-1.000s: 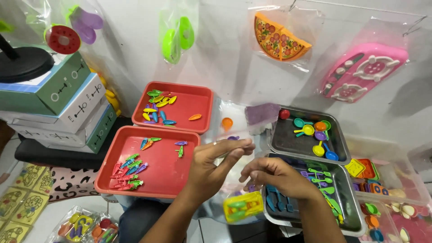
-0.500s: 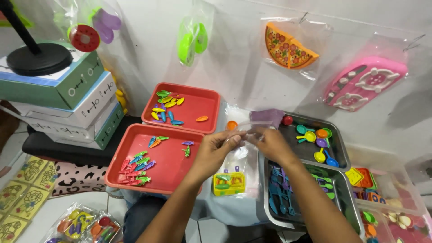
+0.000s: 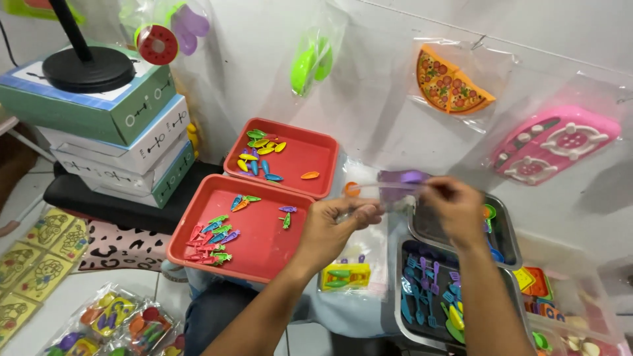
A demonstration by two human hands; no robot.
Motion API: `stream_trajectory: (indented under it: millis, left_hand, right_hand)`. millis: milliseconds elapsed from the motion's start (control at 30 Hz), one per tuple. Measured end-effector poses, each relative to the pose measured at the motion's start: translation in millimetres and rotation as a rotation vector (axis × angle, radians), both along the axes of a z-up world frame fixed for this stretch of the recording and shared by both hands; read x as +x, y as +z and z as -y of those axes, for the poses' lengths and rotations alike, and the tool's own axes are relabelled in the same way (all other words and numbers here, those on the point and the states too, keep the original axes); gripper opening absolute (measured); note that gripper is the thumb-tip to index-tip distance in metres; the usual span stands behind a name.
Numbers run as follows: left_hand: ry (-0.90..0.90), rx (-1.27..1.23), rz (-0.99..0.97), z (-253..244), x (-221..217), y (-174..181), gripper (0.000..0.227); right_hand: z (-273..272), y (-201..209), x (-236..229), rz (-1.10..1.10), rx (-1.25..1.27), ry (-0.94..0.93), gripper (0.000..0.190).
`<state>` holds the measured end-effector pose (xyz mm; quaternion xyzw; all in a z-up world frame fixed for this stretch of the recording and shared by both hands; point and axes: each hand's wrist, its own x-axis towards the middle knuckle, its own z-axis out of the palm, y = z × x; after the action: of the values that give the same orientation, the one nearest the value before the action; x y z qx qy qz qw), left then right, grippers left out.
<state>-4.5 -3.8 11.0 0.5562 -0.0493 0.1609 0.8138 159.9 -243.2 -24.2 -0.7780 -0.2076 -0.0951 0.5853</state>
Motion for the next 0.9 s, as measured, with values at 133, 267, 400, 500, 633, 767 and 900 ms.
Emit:
stream_trajectory:
  millis: [133, 267, 400, 500, 633, 767, 900]
  left_hand:
    - [-0.123, -0.093, 0.014, 4, -6, -1, 0.024]
    - [-0.159, -0.103, -0.025, 10, -14, 6, 0.023]
    - [-0.175, -0.062, -0.01, 13, -15, 3, 0.024]
    - [-0.137, -0.008, -0.032, 11, -20, 10, 0.023]
    - [-0.156, -0.069, -0.004, 10, -21, 9, 0.022]
    - [-0.168, -0.096, -0.051, 11, -20, 6, 0.025]
    - [-0.188, -0.08, -0.031, 9, -21, 3, 0.03]
  right_hand:
    - [34, 69, -52, 0.121, 0.505, 0.041, 0.023]
    - [31, 118, -108, 0.342, 0.217, 0.234, 0.019]
    - [-16, 151, -151, 0.379, -0.177, 0.138, 0.027]
    - [-42, 167, -164, 0.474, -0.323, 0.019, 0.023]
    - [-50, 170, -164, 0.434, -0.388, 0.011, 0.022]
    - [-56, 171, -161, 0.485, -0.525, 0.044, 0.022]
    - [-61, 171, -161, 0.504, -0.523, 0.111, 0.021]
